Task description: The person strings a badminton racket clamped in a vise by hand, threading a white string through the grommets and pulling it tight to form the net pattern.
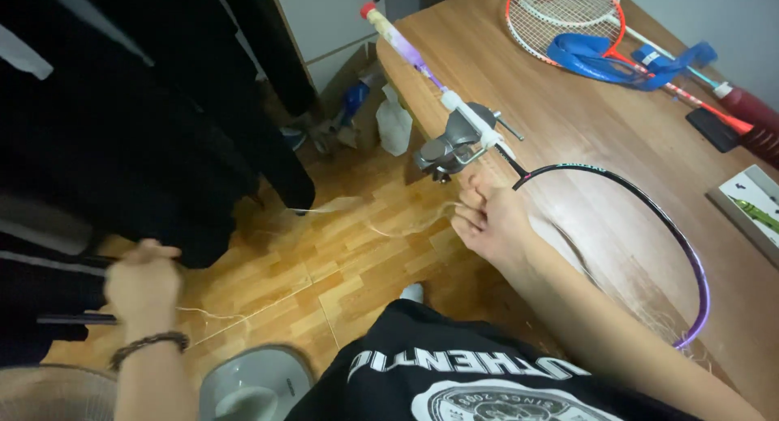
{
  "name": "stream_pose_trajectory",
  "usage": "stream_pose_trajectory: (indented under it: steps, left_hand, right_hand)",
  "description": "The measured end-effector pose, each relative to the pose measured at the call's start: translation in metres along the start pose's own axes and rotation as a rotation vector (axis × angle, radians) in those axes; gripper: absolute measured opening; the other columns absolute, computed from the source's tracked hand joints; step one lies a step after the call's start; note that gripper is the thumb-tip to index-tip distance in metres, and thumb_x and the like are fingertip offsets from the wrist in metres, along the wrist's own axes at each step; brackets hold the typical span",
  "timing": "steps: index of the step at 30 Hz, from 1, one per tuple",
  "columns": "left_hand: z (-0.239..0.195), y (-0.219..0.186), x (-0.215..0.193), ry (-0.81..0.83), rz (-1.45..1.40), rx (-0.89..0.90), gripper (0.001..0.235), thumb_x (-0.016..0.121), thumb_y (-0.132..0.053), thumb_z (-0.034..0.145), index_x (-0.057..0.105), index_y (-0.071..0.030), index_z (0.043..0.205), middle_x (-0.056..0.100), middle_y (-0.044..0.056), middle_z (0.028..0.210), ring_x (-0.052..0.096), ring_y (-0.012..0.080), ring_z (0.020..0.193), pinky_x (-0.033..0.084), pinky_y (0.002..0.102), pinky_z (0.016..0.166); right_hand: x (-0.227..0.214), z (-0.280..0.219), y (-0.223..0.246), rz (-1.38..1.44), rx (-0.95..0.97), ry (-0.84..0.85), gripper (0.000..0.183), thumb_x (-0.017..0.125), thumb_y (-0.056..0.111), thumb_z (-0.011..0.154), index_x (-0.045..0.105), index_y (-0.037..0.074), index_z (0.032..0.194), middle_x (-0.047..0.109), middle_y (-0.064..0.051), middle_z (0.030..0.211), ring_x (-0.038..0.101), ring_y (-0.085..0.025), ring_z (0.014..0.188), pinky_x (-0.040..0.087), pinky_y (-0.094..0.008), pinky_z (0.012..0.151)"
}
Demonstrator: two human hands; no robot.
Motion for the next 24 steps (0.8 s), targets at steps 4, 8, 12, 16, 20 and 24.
stream_pose_trajectory:
  steps: [4,8,12,16,20,24]
  left_hand:
    - [-0.065,-0.088,0.063,0.266,0.388,-0.040,0.039,0.045,-0.047,0.105,0.064,-0.024,0.131,0.068,0.016,0.129,0.063,0.0399,0.117,0.051,0.047,0.098]
    - [-0.132,-0.207,0.134,0.668,0.264,-0.022,0.054,0.037,-0.063,0.103,0.072,-0.033,0.131,0.061,0.000,0.142,0.047,0.0267,0.135,0.030,0.054,0.110]
    - [-0.152,-0.255,0.215,0.872,-0.200,0.120,0.064,0.049,-0.067,0.093,0.084,-0.013,0.100,0.078,0.007,0.092,0.071,0.0204,0.090,0.053,0.037,0.085]
    - [-0.164,-0.312,0.227,0.893,-0.224,0.296,0.058,0.059,-0.058,0.094,0.083,-0.006,0.099,0.077,0.005,0.076,0.071,0.0137,0.071,0.055,0.032,0.071]
    - [-0.186,-0.318,0.246,1.275,-0.252,0.109,0.051,0.067,-0.046,0.097,0.075,0.004,0.096,0.068,0.011,0.069,0.062,0.0189,0.050,0.053,0.034,0.049]
    - [-0.202,-0.308,0.264,1.459,-0.403,-0.030,0.025,0.059,-0.020,0.095,0.076,-0.002,0.095,0.062,0.001,0.068,0.052,0.0138,0.044,0.046,0.033,0.037]
  right_hand:
    - [-0.001,-0.017,-0.003,-0.252,-0.040,-0.059,0.024,0.038,0.013,0.106,0.045,0.020,0.084,0.024,0.008,0.055,0.018,-0.010,0.045,0.017,-0.029,0.043]
    - [0.012,-0.024,-0.008,-0.297,-0.013,-0.038,0.028,0.037,0.025,0.109,0.043,0.022,0.082,0.021,0.007,0.052,0.017,-0.010,0.044,0.016,-0.029,0.043]
    - [0.008,-0.021,-0.014,-0.410,-0.021,-0.080,0.028,0.034,0.029,0.108,0.045,0.021,0.083,0.022,0.006,0.052,0.016,-0.010,0.043,0.016,-0.030,0.042]
    - [-0.013,-0.029,-0.032,-0.833,-0.061,-0.170,0.030,0.036,0.028,0.109,0.050,0.014,0.087,0.033,0.004,0.054,0.024,-0.012,0.041,0.017,-0.030,0.038]
    - [-0.032,-0.036,-0.030,-1.074,0.207,-0.050,0.031,0.037,0.029,0.110,0.054,0.012,0.091,0.035,0.003,0.054,0.029,-0.011,0.041,0.021,-0.029,0.038]
    - [-0.028,-0.040,-0.033,-0.684,0.367,0.281,0.021,0.040,0.019,0.108,0.053,0.013,0.093,0.034,0.007,0.055,0.027,-0.007,0.040,0.020,-0.026,0.034]
Point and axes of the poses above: each hand's wrist, its own z-axis towards the middle knuckle, its own x-axis out of the palm, y = z × x, the point moved 3 cm from there along z, towards the middle knuckle
